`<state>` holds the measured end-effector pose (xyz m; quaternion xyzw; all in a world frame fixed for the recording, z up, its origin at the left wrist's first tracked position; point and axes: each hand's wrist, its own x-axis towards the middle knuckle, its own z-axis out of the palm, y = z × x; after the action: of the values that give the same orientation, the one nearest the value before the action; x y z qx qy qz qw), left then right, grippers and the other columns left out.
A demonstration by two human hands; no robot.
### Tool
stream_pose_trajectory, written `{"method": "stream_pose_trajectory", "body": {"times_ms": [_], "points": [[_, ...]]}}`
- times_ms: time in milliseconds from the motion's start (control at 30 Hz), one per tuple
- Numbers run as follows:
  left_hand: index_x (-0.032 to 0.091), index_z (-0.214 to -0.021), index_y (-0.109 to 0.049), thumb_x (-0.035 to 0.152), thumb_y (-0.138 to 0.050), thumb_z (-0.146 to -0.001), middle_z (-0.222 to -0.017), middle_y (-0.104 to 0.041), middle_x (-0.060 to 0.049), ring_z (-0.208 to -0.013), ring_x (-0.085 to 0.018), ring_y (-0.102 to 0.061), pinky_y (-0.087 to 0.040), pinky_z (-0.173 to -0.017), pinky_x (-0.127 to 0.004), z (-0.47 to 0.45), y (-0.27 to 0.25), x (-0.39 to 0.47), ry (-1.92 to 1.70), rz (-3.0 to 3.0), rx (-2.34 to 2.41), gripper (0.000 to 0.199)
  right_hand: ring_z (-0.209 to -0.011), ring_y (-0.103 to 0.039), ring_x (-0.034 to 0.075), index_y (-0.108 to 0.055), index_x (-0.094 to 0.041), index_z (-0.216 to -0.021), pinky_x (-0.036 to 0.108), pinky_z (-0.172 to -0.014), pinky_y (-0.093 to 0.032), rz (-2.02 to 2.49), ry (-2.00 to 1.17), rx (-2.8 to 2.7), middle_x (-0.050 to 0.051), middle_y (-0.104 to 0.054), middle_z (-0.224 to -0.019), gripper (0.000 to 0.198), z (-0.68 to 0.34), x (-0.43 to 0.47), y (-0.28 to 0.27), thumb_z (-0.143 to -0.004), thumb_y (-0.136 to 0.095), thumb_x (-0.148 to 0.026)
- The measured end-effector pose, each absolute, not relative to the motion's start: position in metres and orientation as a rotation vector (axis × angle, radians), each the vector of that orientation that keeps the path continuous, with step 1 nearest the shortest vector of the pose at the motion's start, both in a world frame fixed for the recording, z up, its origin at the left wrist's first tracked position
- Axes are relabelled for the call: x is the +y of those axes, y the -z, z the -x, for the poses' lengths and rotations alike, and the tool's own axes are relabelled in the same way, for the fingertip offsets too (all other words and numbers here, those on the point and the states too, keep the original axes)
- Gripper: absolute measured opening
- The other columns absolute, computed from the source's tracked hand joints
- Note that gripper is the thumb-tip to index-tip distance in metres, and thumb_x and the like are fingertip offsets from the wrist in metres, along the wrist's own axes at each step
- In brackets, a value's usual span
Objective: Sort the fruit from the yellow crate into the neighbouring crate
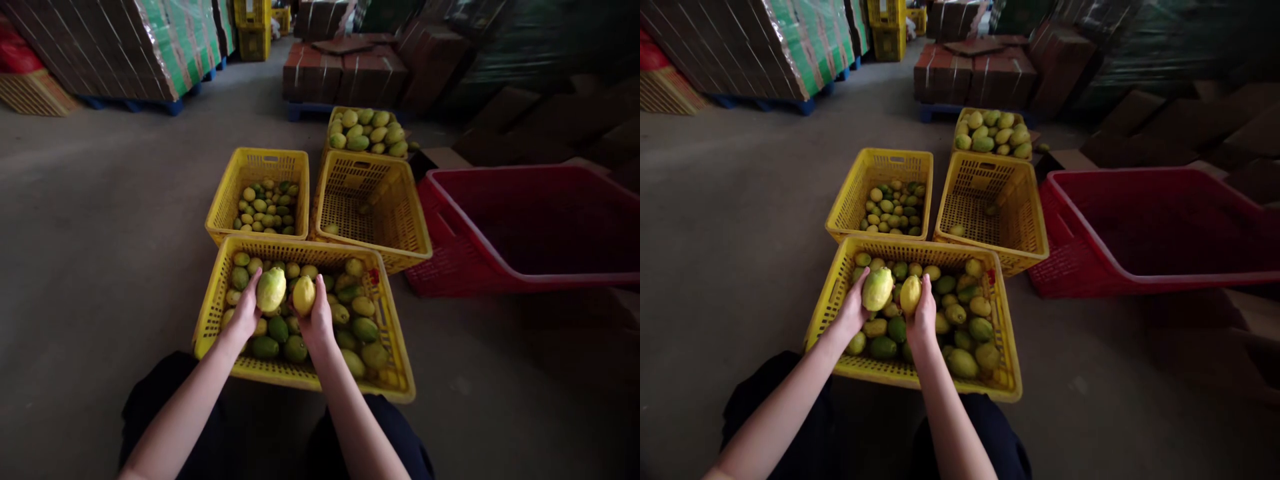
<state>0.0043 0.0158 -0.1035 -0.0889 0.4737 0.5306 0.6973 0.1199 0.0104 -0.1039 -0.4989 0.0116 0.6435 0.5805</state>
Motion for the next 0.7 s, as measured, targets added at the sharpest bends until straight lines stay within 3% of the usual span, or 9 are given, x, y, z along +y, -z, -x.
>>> {"method": "stream_pose_trajectory", "body": {"times_ms": [200, 433, 567, 700], "points": [[0.02, -0.118, -0.07, 0.033, -0.062, -0.093, -0.096, -0.078, -0.007, -0.091, -0.023, -0.076, -0.062, -0.075, -0.029, -0.01, 0.105, 0.014, -1.193, 0.175, 1.136, 0.03, -0.055, -0.062, 0.013, -0.063, -0.022, -0.075, 0.023, -0.05, -0.05, 1.186, -1.463, -0.016, -0.005, -0.065, -0.061, 0.034, -0.12, 0.011, 0.107, -0.075, -0.075, -0.053], [0.015, -0.109, -0.069, 0.033, -0.057, -0.095, -0.085, -0.075, -0.008, -0.072, -0.02, -0.073, -0.062, -0.065, -0.028, -0.009, 0.083, 0.014, -1.138, 0.133, 1.095, 0.026, -0.058, -0.063, 0.013, -0.067, -0.022, -0.085, 0.022, -0.048, -0.051, 1.039, -1.607, 0.037, -0.004, -0.07, -0.071, 0.019, -0.123, 0.01, 0.1, -0.068, -0.073, -0.027], [0.008, -0.111, -0.065, 0.036, -0.048, -0.099, -0.076, -0.071, -0.011, -0.056, -0.016, -0.067, -0.057, -0.051, -0.022, -0.002, 0.084, 0.016, -1.066, 0.19, 1.034, 0.035, -0.059, -0.066, 0.016, -0.065, -0.019, -0.077, 0.024, -0.05, -0.055, 0.978, -1.716, 0.071, 0.001, -0.07, -0.067, 0.011, -0.126, 0.012, 0.103, -0.072, -0.068, -0.028], [0.007, -0.11, -0.064, 0.041, -0.043, -0.101, -0.072, -0.068, -0.011, -0.052, -0.014, -0.064, -0.055, -0.048, -0.019, -0.001, 0.093, 0.016, -1.02, 0.262, 0.998, 0.041, -0.057, -0.066, 0.015, -0.064, -0.02, -0.075, 0.025, -0.054, -0.058, 1.012, -1.713, 0.103, 0.0, -0.068, -0.063, 0.015, -0.126, 0.014, 0.11, -0.077, -0.07, -0.033]]}}
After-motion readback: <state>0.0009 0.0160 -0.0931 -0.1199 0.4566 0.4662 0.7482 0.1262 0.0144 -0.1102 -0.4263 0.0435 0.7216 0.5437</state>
